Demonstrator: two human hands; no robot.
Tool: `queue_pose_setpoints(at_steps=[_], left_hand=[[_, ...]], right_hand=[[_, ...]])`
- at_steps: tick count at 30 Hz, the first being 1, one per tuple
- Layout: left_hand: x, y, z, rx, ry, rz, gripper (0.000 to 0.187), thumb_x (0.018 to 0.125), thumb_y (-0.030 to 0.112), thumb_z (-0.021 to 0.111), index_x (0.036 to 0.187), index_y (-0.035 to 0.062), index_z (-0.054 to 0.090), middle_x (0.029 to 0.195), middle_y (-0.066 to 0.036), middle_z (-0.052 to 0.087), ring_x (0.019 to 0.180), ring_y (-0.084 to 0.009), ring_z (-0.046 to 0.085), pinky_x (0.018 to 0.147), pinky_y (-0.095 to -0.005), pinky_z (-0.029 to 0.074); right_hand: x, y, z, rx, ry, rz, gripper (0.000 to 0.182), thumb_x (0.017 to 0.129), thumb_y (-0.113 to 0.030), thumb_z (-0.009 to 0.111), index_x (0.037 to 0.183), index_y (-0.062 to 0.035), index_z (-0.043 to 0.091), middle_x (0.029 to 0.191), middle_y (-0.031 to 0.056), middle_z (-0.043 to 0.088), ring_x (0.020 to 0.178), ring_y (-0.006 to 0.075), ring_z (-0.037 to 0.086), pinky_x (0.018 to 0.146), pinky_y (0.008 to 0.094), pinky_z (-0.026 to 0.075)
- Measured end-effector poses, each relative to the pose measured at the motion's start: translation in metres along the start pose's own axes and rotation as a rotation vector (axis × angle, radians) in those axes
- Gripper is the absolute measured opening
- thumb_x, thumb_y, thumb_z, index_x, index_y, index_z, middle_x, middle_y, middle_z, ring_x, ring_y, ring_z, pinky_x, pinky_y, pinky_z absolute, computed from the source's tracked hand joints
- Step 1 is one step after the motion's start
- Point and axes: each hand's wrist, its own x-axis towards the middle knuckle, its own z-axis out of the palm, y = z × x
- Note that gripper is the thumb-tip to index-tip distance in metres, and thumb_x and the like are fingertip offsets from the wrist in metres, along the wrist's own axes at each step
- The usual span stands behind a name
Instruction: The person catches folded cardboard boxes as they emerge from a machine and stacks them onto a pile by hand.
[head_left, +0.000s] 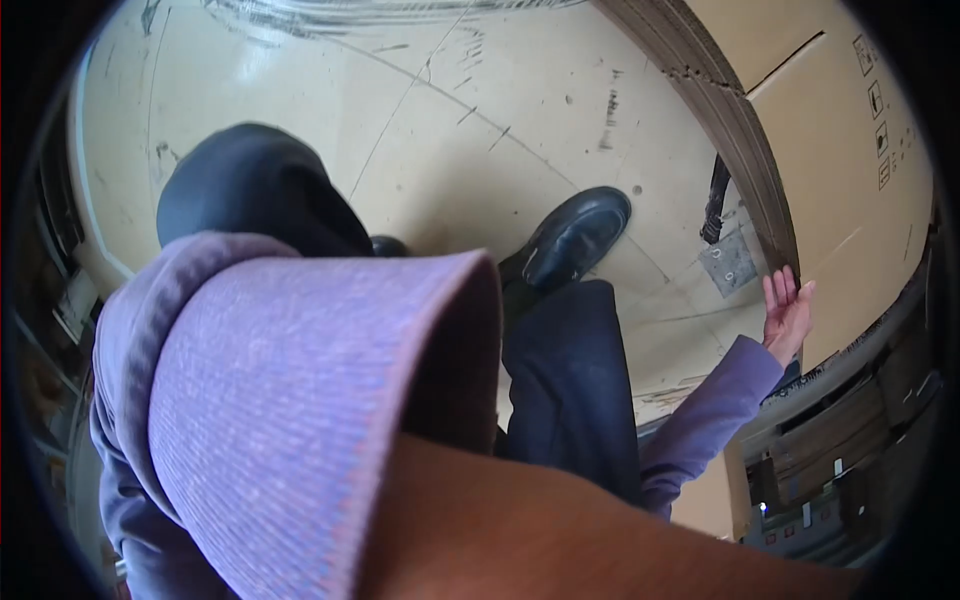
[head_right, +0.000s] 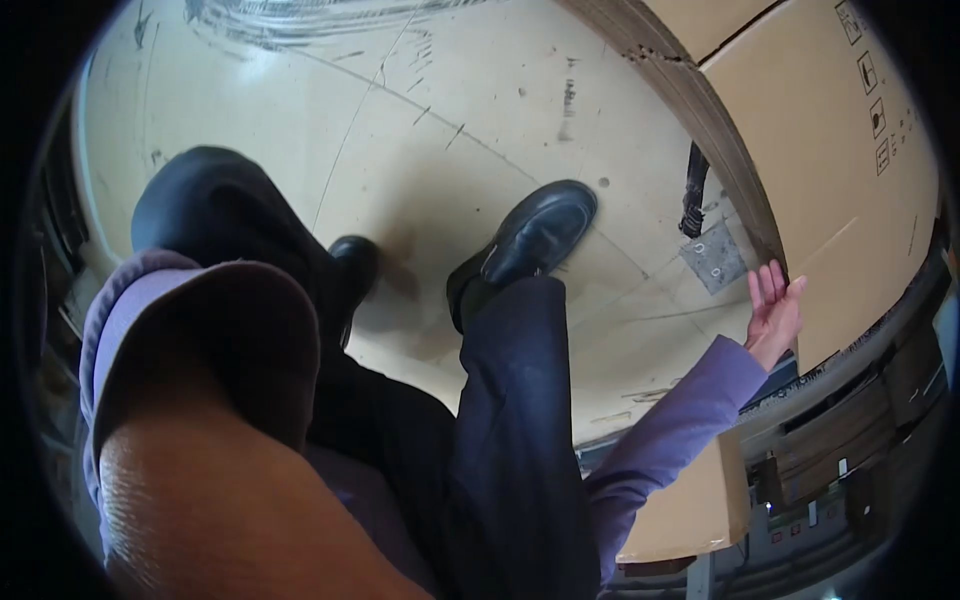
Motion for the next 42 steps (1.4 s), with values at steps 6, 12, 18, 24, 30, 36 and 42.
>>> queue_pose_setpoints(at_steps=[6, 12, 18, 24, 30, 36, 42], left_hand=[[-0.003, 0.0, -0.004, -0.01, 0.001, 0.002, 0.048, 0.09, 0.03, 0.022, 0.115, -0.006, 0.042, 0.113, -0.022, 0.047, 0.105, -0.0335, 0.048, 0.091, -0.0406, 0.035], [0.0, 0.0, -0.017, 0.016, -0.038, -0.056, 0.051, 0.091, 0.031, 0.019, 0.117, -0.0065, 0.041, 0.115, -0.022, 0.046, 0.107, -0.0338, 0.047, 0.093, -0.0409, 0.034], [0.009, 0.001, -0.016, 0.02, -0.098, -0.152, 0.054, 0.092, 0.033, 0.017, 0.119, -0.007, 0.04, 0.118, -0.023, 0.045, 0.109, -0.0341, 0.047, 0.095, -0.0411, 0.033], [0.024, -0.004, -0.011, 0.047, -0.143, -0.224, 0.056, 0.092, 0.035, 0.015, 0.121, -0.0074, 0.039, 0.12, -0.023, 0.044, 0.111, -0.0345, 0.046, 0.097, -0.0414, 0.032], [0.054, -0.013, -0.011, 0.154, -0.032, -0.364, 0.059, 0.093, 0.036, 0.012, 0.123, -0.0079, 0.038, 0.123, -0.024, 0.044, 0.113, -0.0348, 0.045, 0.099, -0.0416, 0.031], [0.082, -0.03, -0.039, -0.5, 0.557, -0.609, 0.059, 0.094, 0.036, 0.013, 0.124, -0.0086, 0.037, 0.125, -0.024, 0.043, 0.115, -0.0359, 0.044, 0.099, -0.0414, 0.033], [0.076, -0.033, -0.053, -0.636, 0.727, -0.584, 0.054, 0.093, 0.031, 0.016, 0.119, -0.0108, 0.04, 0.12, -0.026, 0.046, 0.11, -0.0375, 0.048, 0.095, -0.0404, 0.04]], right_hand=[[0.001, -0.003, -0.004, -0.006, 0.005, -0.029, 0.048, 0.092, -0.032, 0.042, 0.121, 0.0051, 0.032, 0.105, 0.0235, 0.055, 0.09, 0.0294, 0.059, 0.078, 0.0455, 0.052], [-0.002, -0.008, -0.005, 0.0, 0.061, -0.016, 0.047, 0.091, -0.032, 0.043, 0.119, 0.0049, 0.035, 0.101, 0.0243, 0.057, 0.086, 0.0293, 0.06, 0.073, 0.0446, 0.054], [-0.006, -0.008, 0.001, -0.002, 0.08, -0.041, 0.046, 0.091, -0.03, 0.045, 0.119, 0.0049, 0.035, 0.102, 0.0259, 0.056, 0.084, 0.0298, 0.06, 0.069, 0.0439, 0.055], [-0.003, -0.009, -0.006, 0.013, 0.078, -0.038, 0.042, 0.091, -0.028, 0.046, 0.118, 0.0023, 0.035, 0.099, 0.0259, 0.057, 0.079, 0.0291, 0.061, 0.066, 0.0433, 0.055], [-0.013, -0.011, -0.008, 0.026, 0.046, -0.129, 0.045, 0.089, -0.029, 0.049, 0.118, 0.0025, 0.035, 0.097, 0.0256, 0.057, 0.079, 0.0283, 0.061, 0.064, 0.0411, 0.054], [-0.005, -0.008, -0.008, 0.062, 0.006, -0.074, 0.05, 0.088, -0.032, 0.051, 0.12, 0.0035, 0.038, 0.097, 0.0235, 0.058, 0.081, 0.0274, 0.06, 0.064, 0.0378, 0.054], [-0.005, -0.01, -0.008, 0.075, 0.031, 0.014, 0.049, 0.089, -0.034, 0.048, 0.12, 0.0018, 0.037, 0.099, 0.0224, 0.057, 0.082, 0.0273, 0.06, 0.065, 0.0378, 0.055]])
